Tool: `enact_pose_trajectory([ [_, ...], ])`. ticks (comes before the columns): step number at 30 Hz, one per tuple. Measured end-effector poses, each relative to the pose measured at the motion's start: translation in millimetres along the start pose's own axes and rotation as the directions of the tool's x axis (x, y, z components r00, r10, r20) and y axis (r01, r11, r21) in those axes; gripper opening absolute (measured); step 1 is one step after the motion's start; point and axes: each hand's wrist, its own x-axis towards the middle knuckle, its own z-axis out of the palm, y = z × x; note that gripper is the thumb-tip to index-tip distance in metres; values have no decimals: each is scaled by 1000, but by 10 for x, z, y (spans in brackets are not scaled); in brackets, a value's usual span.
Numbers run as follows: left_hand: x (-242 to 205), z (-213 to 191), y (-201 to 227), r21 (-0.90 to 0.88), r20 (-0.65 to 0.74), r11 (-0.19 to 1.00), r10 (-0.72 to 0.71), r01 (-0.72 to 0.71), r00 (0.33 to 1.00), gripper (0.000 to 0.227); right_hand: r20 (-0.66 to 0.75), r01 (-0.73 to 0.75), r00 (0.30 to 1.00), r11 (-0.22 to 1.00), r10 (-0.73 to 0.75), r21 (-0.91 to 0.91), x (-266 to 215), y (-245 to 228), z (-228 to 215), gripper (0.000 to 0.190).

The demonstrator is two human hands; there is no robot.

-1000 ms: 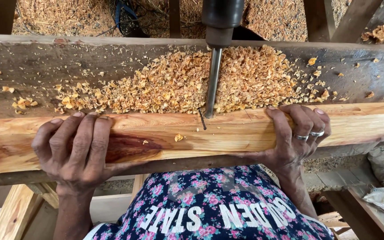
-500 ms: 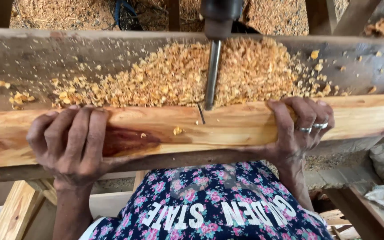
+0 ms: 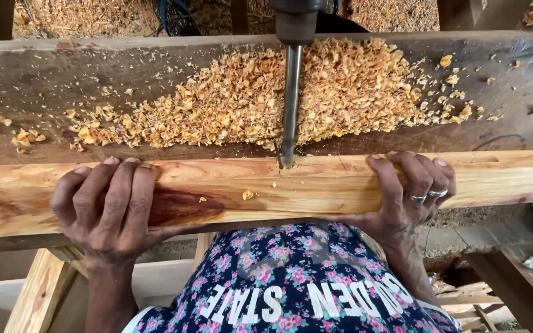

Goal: Drilling a slot into a wooden beam using a stationary drill

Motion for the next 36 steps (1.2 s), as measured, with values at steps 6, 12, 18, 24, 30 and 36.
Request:
enact_pose_trajectory([
  [6, 41, 26, -19, 10, 1, 1000, -10, 10, 1000, 67, -22, 37, 999, 999, -37, -25, 138, 49, 4, 95],
  [12, 108, 44, -15, 35, -30, 999, -11, 12, 999, 30, -19, 22, 1000, 1000, -22, -13, 218, 61, 0, 95],
  [18, 134, 59, -34, 40, -29, 999, -16, 17, 999, 43, -19, 58, 998, 998, -57, 12, 307, 151, 17, 98],
  [24, 181, 99, -55, 49, -47, 998, -24, 26, 999, 41, -41, 88, 995, 996, -89, -18, 418, 177, 17, 94],
  [30, 90, 100, -48, 20, -70, 1000, -1, 2, 998, 52, -84, 27, 996, 1000, -26, 9, 21, 306, 233, 113],
  [36, 121, 105, -39, 49, -74, 999, 20, -16, 997, 41, -74, 56, 995, 997, -60, -60, 173, 247, 110, 108],
])
